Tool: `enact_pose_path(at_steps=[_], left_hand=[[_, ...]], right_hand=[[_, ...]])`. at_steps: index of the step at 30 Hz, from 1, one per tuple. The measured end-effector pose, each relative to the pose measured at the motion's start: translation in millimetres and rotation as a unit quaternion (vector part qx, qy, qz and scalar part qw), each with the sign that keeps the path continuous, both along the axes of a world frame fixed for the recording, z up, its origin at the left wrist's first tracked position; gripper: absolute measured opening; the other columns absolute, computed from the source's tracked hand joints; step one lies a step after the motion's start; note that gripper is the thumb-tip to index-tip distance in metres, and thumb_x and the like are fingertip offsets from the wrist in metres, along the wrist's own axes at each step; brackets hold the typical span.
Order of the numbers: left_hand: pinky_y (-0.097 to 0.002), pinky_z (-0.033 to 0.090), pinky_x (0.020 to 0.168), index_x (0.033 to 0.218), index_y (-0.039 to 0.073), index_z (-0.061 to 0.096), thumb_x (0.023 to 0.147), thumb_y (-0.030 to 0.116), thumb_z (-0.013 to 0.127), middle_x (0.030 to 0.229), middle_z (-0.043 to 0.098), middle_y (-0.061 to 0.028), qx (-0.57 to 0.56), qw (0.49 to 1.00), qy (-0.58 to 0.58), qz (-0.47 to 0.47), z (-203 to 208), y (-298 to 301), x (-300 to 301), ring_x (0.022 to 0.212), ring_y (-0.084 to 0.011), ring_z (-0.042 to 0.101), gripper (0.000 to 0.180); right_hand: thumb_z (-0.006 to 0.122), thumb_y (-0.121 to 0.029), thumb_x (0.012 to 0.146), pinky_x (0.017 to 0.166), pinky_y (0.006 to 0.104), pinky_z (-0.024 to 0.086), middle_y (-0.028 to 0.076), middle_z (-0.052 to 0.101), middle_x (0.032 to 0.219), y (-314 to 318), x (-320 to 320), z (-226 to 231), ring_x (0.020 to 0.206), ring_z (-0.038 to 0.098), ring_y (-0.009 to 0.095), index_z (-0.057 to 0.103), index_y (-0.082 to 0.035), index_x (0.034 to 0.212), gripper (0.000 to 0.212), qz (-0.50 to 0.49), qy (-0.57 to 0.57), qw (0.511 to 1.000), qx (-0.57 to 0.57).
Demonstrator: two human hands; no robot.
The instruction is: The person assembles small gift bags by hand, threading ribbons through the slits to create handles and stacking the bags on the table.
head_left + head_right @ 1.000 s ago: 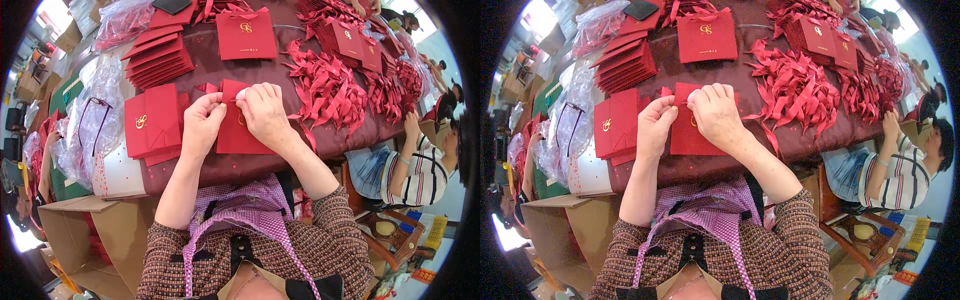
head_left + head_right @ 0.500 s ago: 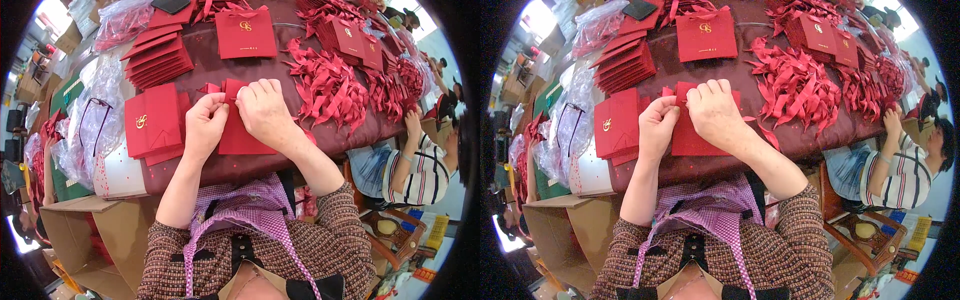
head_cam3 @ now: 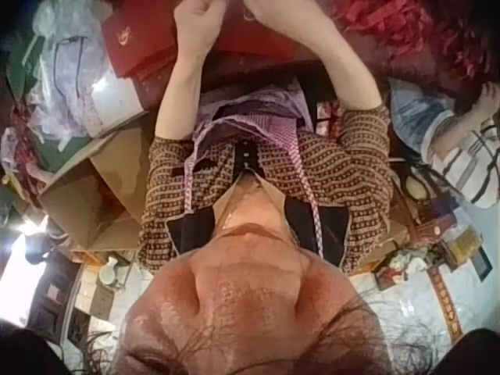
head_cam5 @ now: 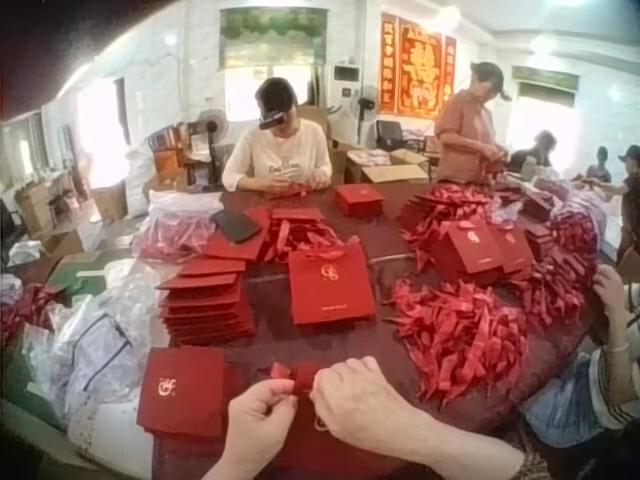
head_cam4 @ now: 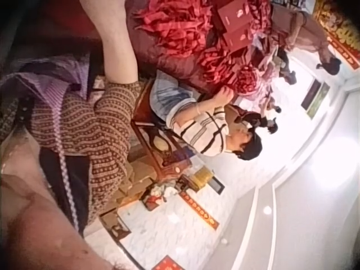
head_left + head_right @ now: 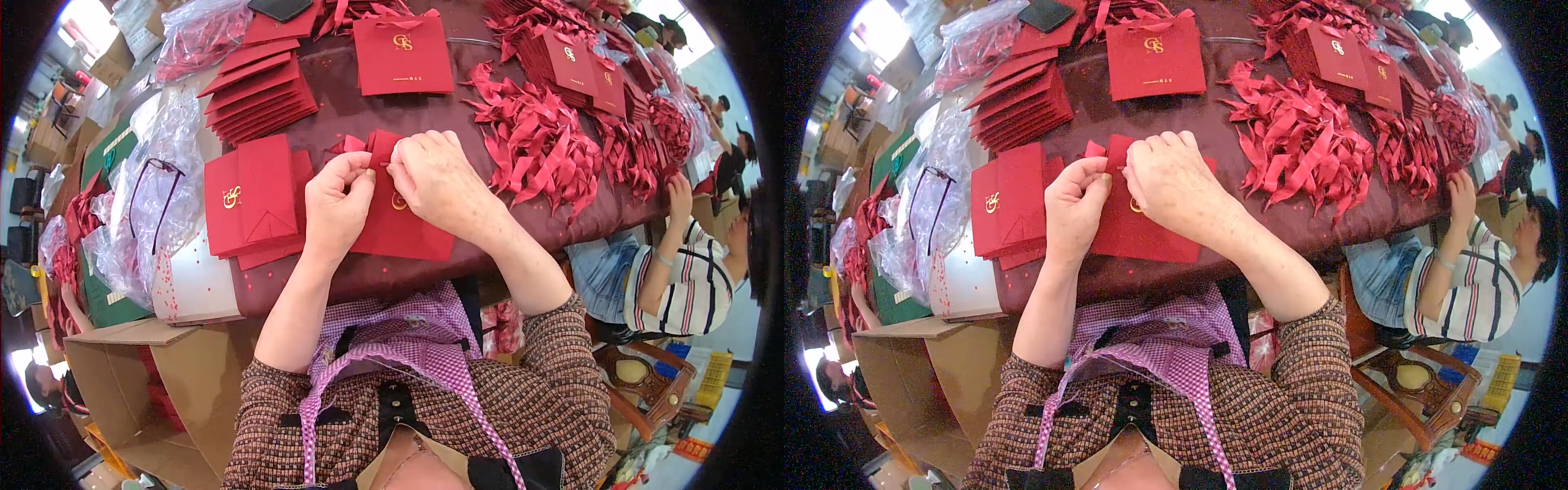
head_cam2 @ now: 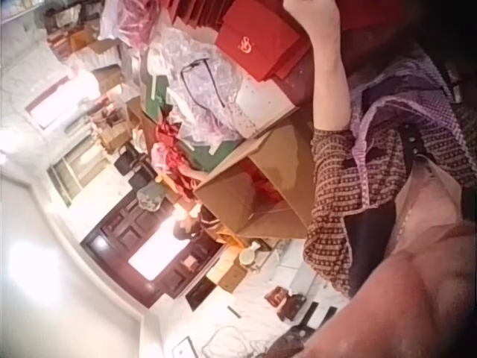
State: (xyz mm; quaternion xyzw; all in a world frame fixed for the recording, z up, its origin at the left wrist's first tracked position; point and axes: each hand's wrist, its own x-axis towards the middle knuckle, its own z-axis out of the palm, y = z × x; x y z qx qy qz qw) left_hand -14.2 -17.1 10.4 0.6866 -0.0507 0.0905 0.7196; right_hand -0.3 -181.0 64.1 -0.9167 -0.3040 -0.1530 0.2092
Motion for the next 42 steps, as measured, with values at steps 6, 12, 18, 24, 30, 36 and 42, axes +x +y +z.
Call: enact_pose_path(at_steps=[6, 12, 18, 24, 30, 36, 42], left_hand=[[-0.0207, 0.048, 0.073, 0.108, -0.005, 0.062, 0.09, -0.004, 0.057, 0.09, 0.068, -0.0023, 0.086, 0.994, -0.053, -0.036, 5, -3, -3, 0.082, -0.0052, 0.059, 0.019], [-0.0214, 0.047, 0.077, 0.112, -0.005, 0.063, 0.092, -0.002, 0.055, 0.091, 0.066, -0.0008, 0.071, 0.995, -0.05, -0.045, 5, 2, -3, 0.083, -0.0061, 0.059, 0.022], [-0.0214, 0.047, 0.065, 0.109, -0.005, 0.064, 0.091, 0.001, 0.058, 0.079, 0.063, -0.0005, 0.042, 0.995, -0.081, -0.035, 1, -5, 2, 0.074, -0.0045, 0.056, 0.02], [-0.023, 0.047, 0.062, 0.099, -0.003, 0.065, 0.09, 0.001, 0.059, 0.072, 0.062, -0.0036, 0.072, 0.994, -0.074, -0.027, 2, 1, 1, 0.069, -0.0056, 0.055, 0.011], [-0.0232, 0.045, 0.059, 0.095, -0.003, 0.064, 0.091, 0.003, 0.058, 0.07, 0.059, -0.0021, 0.101, 0.99, -0.078, -0.065, 5, 2, -1, 0.066, -0.0052, 0.052, 0.009], [-0.0225, 0.041, 0.058, 0.09, -0.003, 0.063, 0.091, 0.003, 0.058, 0.07, 0.055, 0.0019, 0.07, 0.993, -0.017, -0.096, 5, 3, -1, 0.066, -0.005, 0.048, 0.008], [-0.0219, 0.042, 0.063, 0.091, -0.002, 0.063, 0.092, 0.004, 0.057, 0.074, 0.057, 0.0026, 0.027, 0.991, 0.021, -0.131, 6, 2, 1, 0.071, -0.0048, 0.049, 0.009]], right_hand=[[0.058, -0.014, 0.076, 0.075, 0.0399, 0.039, 0.014, 0.059, 0.078, 9, -2, 3, 0.079, 0.055, 0.029, 0.056, -0.002, 0.08, 0.013, -0.006, -0.111, 0.987, -0.116], [0.061, -0.01, 0.081, 0.079, 0.0397, 0.039, 0.013, 0.057, 0.08, 1, 6, 10, 0.082, 0.054, 0.03, 0.054, -0.004, 0.081, 0.01, 0.019, -0.076, 0.994, -0.081], [0.063, -0.009, 0.081, 0.078, 0.0398, 0.039, 0.012, 0.058, 0.08, -6, 4, 17, 0.081, 0.055, 0.03, 0.054, -0.003, 0.082, 0.011, 0.049, -0.013, 0.998, 0.023], [0.065, -0.007, 0.08, 0.083, 0.0402, 0.042, 0.012, 0.062, 0.087, -12, 12, 26, 0.089, 0.058, 0.03, 0.058, -0.004, 0.086, 0.01, 0.072, 0.208, 0.97, 0.104], [0.062, -0.001, 0.08, 0.084, 0.0371, 0.046, 0.01, 0.061, 0.095, -15, 29, 23, 0.096, 0.057, 0.028, 0.064, -0.005, 0.101, 0.022, 0.203, 0.065, 0.973, 0.093], [0.063, -0.004, 0.079, 0.082, 0.04, 0.046, 0.01, 0.061, 0.089, -20, 32, 23, 0.091, 0.058, 0.032, 0.061, -0.007, 0.089, 0.01, 0.212, 0.129, 0.963, 0.107], [0.061, -0.005, 0.081, 0.083, 0.0393, 0.045, 0.01, 0.059, 0.086, -25, 34, 25, 0.091, 0.056, 0.031, 0.06, -0.009, 0.088, 0.009, 0.236, 0.122, 0.962, 0.067]])
